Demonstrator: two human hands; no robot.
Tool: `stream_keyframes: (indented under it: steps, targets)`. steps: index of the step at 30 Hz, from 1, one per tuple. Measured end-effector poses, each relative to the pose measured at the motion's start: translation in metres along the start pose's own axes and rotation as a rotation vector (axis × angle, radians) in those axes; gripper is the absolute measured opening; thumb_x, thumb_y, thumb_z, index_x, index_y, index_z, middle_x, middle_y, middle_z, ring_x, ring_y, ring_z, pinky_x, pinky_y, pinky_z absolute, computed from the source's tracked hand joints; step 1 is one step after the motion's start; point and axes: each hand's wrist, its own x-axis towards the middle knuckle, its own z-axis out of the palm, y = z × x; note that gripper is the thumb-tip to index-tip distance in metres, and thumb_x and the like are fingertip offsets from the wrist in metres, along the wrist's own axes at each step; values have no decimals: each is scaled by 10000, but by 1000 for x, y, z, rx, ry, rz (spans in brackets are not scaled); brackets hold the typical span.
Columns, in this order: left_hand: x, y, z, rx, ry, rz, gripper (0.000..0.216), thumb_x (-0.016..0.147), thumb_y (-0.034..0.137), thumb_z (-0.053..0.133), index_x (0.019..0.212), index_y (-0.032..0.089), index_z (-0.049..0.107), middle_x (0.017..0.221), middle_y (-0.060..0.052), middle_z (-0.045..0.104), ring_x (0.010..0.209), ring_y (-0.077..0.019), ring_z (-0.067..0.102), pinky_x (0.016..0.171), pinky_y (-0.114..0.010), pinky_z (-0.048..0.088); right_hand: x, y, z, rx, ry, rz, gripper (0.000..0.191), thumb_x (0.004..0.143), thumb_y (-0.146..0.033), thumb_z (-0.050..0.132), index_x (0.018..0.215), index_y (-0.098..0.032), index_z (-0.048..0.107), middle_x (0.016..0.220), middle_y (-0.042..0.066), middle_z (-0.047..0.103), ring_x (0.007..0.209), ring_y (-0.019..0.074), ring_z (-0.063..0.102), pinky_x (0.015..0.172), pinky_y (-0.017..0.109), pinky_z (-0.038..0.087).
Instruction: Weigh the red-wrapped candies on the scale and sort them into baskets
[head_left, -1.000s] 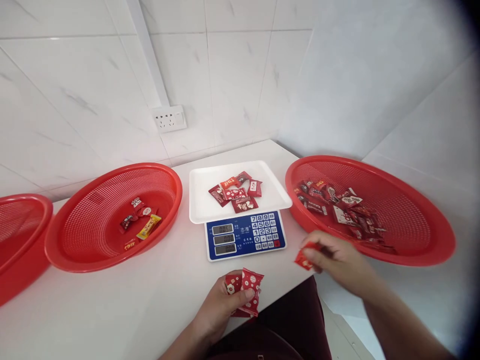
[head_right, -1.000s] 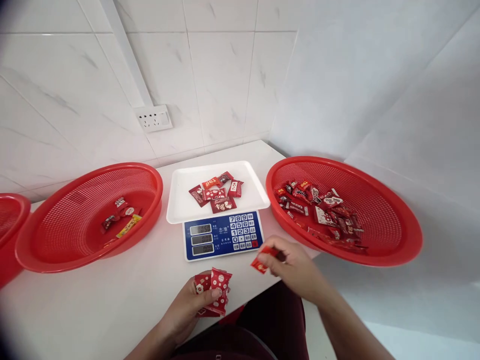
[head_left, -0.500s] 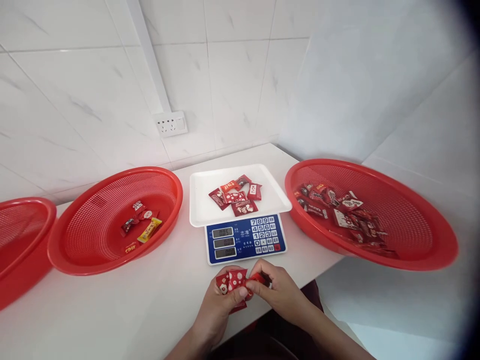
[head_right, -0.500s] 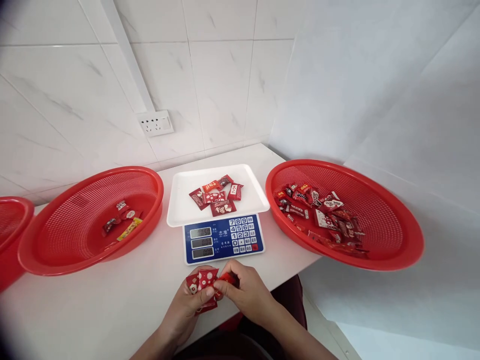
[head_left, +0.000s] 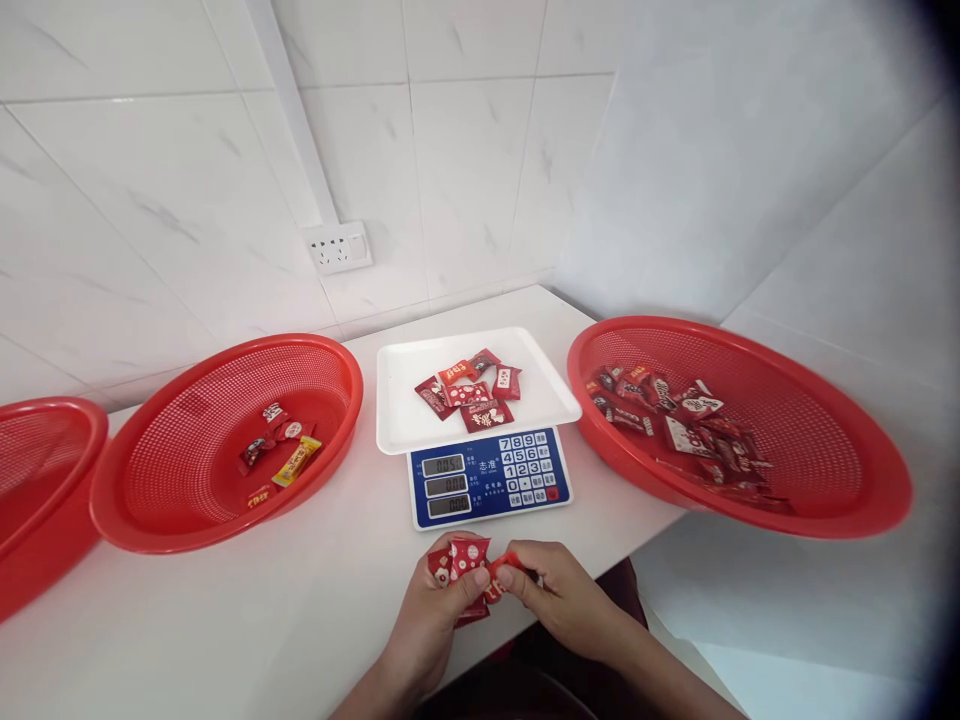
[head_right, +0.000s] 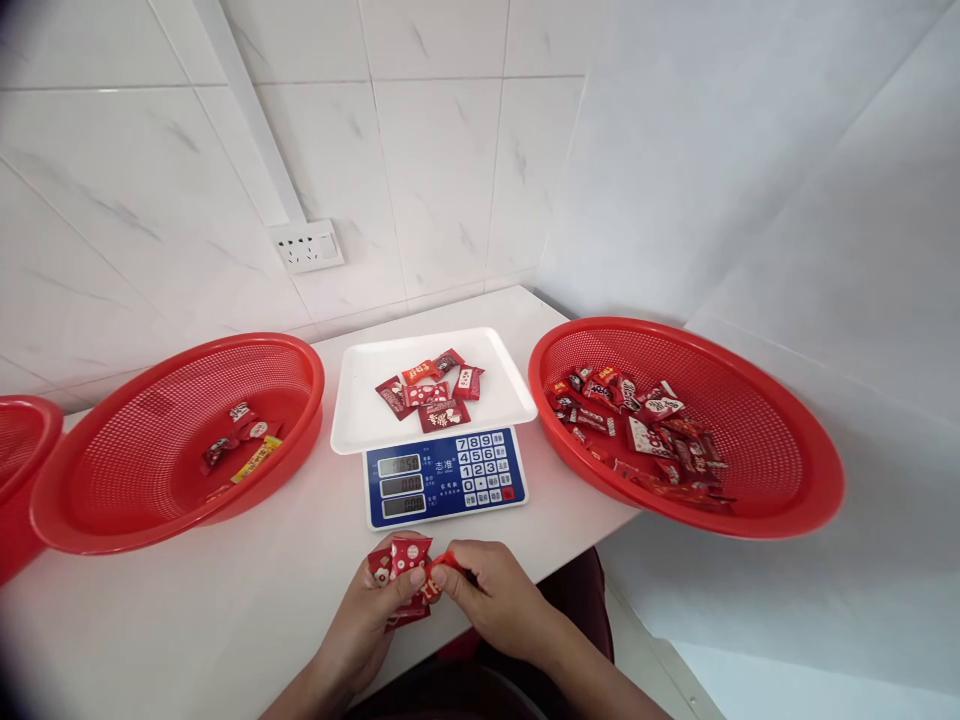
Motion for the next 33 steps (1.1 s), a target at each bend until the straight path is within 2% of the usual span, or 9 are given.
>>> stream_keyframes:
  steps: [9, 14, 18, 24, 33]
  targets:
    - [1, 0, -2, -36, 0, 0, 304, 636, 272, 753, 855, 166, 572, 681, 21, 620, 640, -106, 576, 643, -231, 428, 1, 3, 3, 27, 22, 9, 349, 873, -402, 412, 627, -180, 523, 602, -21, 525, 581, 118, 464, 551, 222, 360]
    - [2, -4, -3, -49, 41, -2, 333, 634, 286, 756, 879, 166, 565, 703, 8, 639, 641, -110, 583, 648, -240, 438, 0, 6, 3, 43, 54, 3, 407, 892, -434, 358, 583, -184, 444, 568, -32, 466, 537, 103, 421, 517, 218, 342]
    - [3, -4, -5, -20, 9, -4, 341, 669, 316, 729, 917, 158, 557, 655, -7, 640, 619, -113, 583, 628, -237, 427, 1, 10, -2, 75, 126, 41, 417, 886, -468, 346, 580, -193, 418, 535, -36, 442, 512, 104, 409, 496, 221, 335]
    - [2, -3, -6, 23, -97, -35, 327, 657, 293, 737, 923, 186, 580, 776, -12, 648, 651, -117, 601, 644, -245, 423, -1, 17, -15, 98, 219, 62, 405, 878, -483, 342, 603, -201, 436, 524, -32, 450, 504, 117, 429, 502, 234, 354]
    - [3, -3, -5, 48, -55, -70, 417, 589, 298, 782, 943, 171, 600, 782, -43, 663, 672, -143, 615, 666, -270, 430, -2, 19, -18, 78, 259, 91, 409, 862, -503, 345, 598, -207, 442, 517, -26, 458, 504, 127, 437, 502, 243, 357]
